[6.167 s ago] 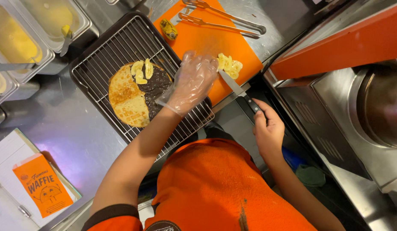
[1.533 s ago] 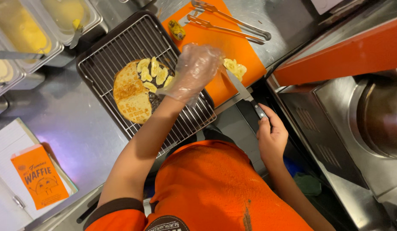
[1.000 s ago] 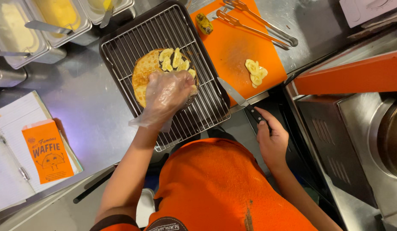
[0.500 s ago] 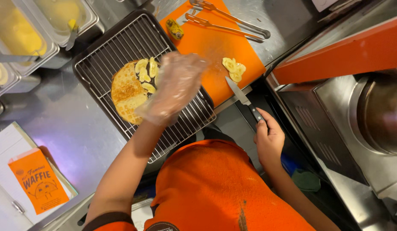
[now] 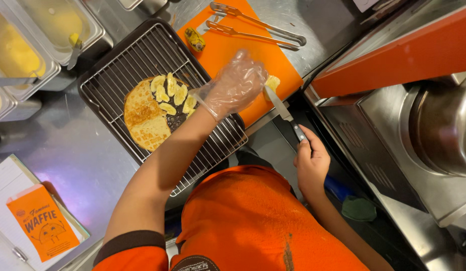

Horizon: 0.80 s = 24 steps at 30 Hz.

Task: The person spreads a dark chocolate-like spread onto a waffle using a knife, then places sliced bananas on top. They fold the waffle in half, wrap it in an orange paper sleeve, and place it into a white container.

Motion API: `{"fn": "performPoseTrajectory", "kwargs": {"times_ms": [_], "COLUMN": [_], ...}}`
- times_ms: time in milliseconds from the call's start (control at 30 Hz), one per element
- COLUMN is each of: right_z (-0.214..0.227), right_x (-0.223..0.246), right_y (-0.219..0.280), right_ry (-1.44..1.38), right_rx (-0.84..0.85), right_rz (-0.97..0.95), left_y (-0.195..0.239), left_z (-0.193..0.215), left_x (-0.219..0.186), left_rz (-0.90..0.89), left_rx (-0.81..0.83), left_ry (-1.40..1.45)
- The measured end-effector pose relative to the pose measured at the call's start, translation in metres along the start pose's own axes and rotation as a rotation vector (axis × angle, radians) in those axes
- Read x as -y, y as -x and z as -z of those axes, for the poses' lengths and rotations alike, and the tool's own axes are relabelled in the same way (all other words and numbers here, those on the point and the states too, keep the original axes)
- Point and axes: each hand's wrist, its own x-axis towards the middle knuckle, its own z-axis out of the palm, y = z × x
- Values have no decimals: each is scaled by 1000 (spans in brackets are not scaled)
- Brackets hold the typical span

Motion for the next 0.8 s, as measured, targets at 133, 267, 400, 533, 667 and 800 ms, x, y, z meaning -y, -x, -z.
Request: {"fn": "performPoseTrajectory", "kwargs": {"times_ms": [133,267,400,533,667,800], "right_z": [4,5,3,0,-13,-37], "right_x": [0,0,4,15,29,38], "right_y": [-2,-5,-7,0,8,11], "right_ry": [43,58,64,151,260,458], "right_rx": [9,30,78,170,325,463], "right_rz": [24,66,73,102,167,454], "left_y": [-2,-15,-15,49,114,147], "left_z": [3,23,79,152,173,159], "left_x": [-6,-2,2,-8,-20,-29], "left_rz": [68,536,951,767,1012,1256], "left_rx": [108,361,366,97,-50,-35], "left_ry": [-143,143,444,413,538,556]}}
